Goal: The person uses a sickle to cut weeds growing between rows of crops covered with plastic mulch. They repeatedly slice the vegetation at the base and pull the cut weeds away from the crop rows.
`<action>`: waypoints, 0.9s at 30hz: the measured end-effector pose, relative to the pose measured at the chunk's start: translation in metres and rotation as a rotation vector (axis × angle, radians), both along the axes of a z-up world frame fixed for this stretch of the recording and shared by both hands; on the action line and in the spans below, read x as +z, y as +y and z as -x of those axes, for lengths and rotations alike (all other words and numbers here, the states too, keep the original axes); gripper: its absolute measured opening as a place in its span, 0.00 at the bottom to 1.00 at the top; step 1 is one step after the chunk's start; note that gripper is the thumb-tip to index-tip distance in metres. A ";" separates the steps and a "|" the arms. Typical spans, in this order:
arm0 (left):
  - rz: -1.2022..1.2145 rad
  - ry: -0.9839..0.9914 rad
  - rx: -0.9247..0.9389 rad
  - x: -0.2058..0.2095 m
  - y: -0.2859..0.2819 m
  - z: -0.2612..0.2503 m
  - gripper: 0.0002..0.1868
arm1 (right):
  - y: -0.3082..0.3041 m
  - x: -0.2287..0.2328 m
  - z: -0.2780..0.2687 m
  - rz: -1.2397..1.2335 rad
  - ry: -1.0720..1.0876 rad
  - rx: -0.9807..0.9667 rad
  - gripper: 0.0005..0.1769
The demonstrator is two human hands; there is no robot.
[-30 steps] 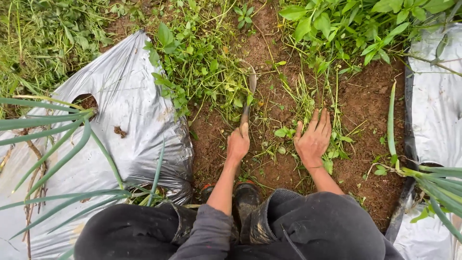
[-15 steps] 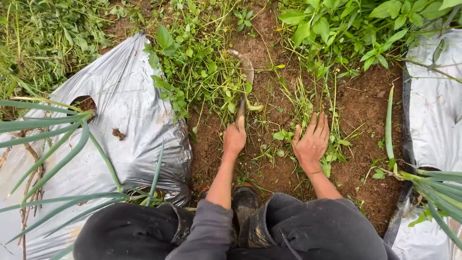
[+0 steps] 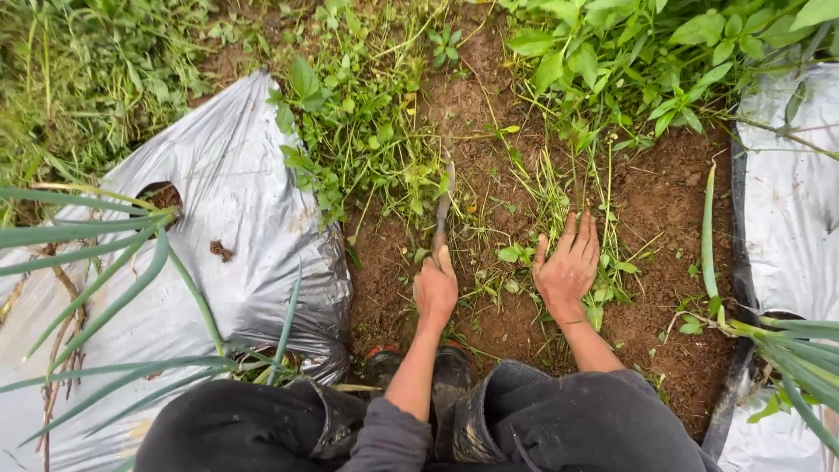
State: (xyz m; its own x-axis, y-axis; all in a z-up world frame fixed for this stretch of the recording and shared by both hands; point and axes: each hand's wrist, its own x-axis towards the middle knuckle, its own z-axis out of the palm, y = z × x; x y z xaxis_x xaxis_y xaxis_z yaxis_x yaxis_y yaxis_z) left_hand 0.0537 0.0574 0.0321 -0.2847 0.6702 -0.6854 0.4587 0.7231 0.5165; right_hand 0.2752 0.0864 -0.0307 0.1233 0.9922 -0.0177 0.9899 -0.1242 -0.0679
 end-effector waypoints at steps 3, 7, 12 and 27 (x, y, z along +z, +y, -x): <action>-0.048 -0.036 0.063 -0.015 -0.021 -0.014 0.37 | -0.018 0.002 -0.004 -0.012 0.001 0.032 0.38; -0.065 -0.192 0.139 -0.086 -0.020 -0.022 0.40 | -0.002 0.003 0.000 0.001 -0.024 0.005 0.38; -0.082 -0.160 0.072 -0.052 0.020 -0.034 0.41 | -0.005 0.007 0.002 0.037 -0.049 0.010 0.38; -0.124 -0.174 -0.147 -0.084 0.036 -0.019 0.44 | 0.005 -0.003 -0.002 -0.134 -0.056 0.049 0.37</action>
State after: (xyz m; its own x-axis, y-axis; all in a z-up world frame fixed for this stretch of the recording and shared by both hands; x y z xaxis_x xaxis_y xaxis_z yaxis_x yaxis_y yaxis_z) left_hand 0.0726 0.0936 -0.0522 -0.0626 0.7775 -0.6258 0.4507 0.5814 0.6773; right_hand 0.2769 0.0916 -0.0332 0.0714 0.9901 0.1209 0.9973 -0.0688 -0.0256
